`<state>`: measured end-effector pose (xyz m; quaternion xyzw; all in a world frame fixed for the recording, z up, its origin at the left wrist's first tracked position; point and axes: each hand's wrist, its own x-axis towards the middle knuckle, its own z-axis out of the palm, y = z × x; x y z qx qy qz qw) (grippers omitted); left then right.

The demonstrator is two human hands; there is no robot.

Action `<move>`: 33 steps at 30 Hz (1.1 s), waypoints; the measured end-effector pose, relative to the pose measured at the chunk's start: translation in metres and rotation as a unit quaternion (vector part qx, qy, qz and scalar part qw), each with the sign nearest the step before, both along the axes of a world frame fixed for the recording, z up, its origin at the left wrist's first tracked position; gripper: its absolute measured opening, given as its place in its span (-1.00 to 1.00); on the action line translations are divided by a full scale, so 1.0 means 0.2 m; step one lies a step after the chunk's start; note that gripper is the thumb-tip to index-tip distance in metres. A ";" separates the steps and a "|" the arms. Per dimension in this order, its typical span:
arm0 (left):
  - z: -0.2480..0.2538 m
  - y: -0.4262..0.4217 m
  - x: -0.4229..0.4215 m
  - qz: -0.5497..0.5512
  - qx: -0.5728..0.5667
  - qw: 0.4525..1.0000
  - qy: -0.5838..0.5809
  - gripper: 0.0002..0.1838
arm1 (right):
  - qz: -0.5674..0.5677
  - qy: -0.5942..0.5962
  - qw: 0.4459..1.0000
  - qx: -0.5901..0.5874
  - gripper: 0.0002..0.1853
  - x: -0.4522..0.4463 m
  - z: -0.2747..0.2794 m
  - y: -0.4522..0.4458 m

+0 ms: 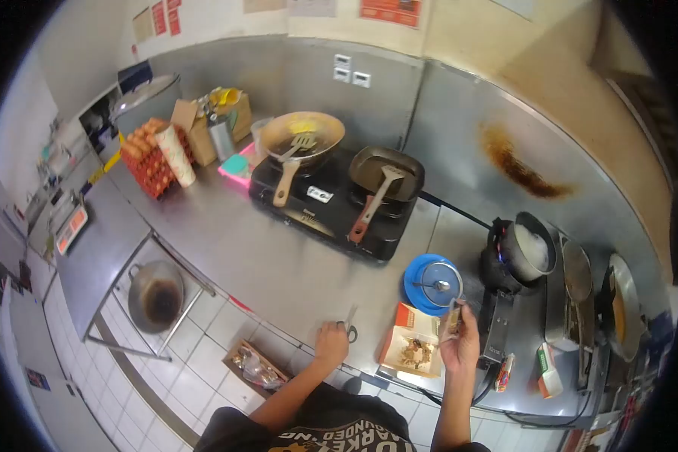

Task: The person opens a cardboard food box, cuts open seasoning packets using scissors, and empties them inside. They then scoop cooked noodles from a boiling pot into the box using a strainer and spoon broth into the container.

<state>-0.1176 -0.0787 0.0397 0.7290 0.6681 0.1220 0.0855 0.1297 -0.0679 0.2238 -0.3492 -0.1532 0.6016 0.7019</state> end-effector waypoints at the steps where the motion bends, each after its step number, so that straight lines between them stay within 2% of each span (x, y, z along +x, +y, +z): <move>1: 0.02 0.01 0.01 0.012 -0.027 1.000 -0.009 -0.71 | 0.032 0.117 0.991 -0.054 -0.81 0.05 -0.04 -0.03; 3: 0.04 0.03 0.03 0.019 -0.050 0.998 -0.013 -0.67 | 0.060 0.104 0.990 -0.078 -0.79 0.09 -0.13 -0.11; 5: 0.00 0.06 0.06 0.071 -0.034 0.996 0.049 -0.66 | 0.127 0.060 0.980 -0.142 -0.75 0.10 -0.21 -0.17; 6: -0.03 0.10 0.07 0.063 -0.035 0.996 0.053 -0.66 | 0.120 0.066 0.980 -0.142 -0.75 0.13 -0.24 -0.18; 7: -0.06 0.15 0.06 0.069 -0.081 0.993 0.046 -0.64 | 0.141 0.025 0.981 -0.132 -0.73 0.14 -0.27 -0.21; 9: -0.04 0.14 0.03 0.062 -0.149 0.986 0.051 -0.63 | 0.150 -0.002 0.978 -0.144 -0.71 0.16 -0.33 -0.31; 11: 0.12 0.18 0.03 0.024 -0.161 0.985 0.052 -0.67 | 0.143 -0.132 0.971 -0.139 -0.70 0.21 -0.34 -0.30; 12: 0.14 0.18 0.00 0.012 -0.171 0.984 0.058 -0.67 | 0.139 -0.138 0.972 -0.128 -0.68 0.23 -0.36 -0.32; 13: 0.15 0.19 -0.04 -0.012 -0.220 0.967 -0.131 -0.70 | 0.129 -0.132 0.973 -0.137 -0.68 0.25 -0.36 -0.32; 14: 0.16 0.18 -0.05 -0.029 -0.264 0.912 -0.313 -0.74 | 0.128 -0.157 0.971 -0.126 -0.72 0.26 -0.35 -0.32; 15: 0.22 0.15 -0.01 -0.035 -0.273 0.911 -0.308 -0.74 | 0.128 -0.182 0.968 -0.114 -0.76 0.27 -0.33 -0.32; 17: 0.36 0.11 0.03 -0.073 -0.366 0.766 -0.524 -0.84 | 0.102 -0.172 0.973 -0.111 -0.80 0.27 -0.32 -0.31; 18: 0.43 0.08 0.07 -0.072 -0.370 0.766 -0.521 -0.84 | 0.103 -0.178 0.972 -0.113 -0.80 0.28 -0.34 -0.31; 20: 0.56 0.02 0.14 -0.153 -0.322 0.838 -0.414 -0.80 | 0.110 -0.179 0.970 -0.122 -0.83 0.29 -0.34 -0.30; 21: 0.61 0.01 0.17 -0.150 -0.324 0.838 -0.412 -0.80 | 0.112 -0.176 0.970 -0.124 -0.83 0.29 -0.35 -0.29; 23: 0.69 0.01 0.21 -0.213 -0.259 0.895 -0.294 -0.77 | 0.109 -0.190 0.969 -0.113 -0.84 0.29 -0.35 -0.28; 29: 0.82 0.08 0.28 -0.302 -0.219 0.911 -0.174 -0.69 | 0.124 -0.230 0.958 -0.114 -0.83 0.29 -0.35 -0.26; 33: 0.82 0.11 0.33 -0.298 -0.219 0.909 -0.191 -0.69 | 0.151 -0.281 0.942 -0.101 -0.84 0.31 -0.37 -0.26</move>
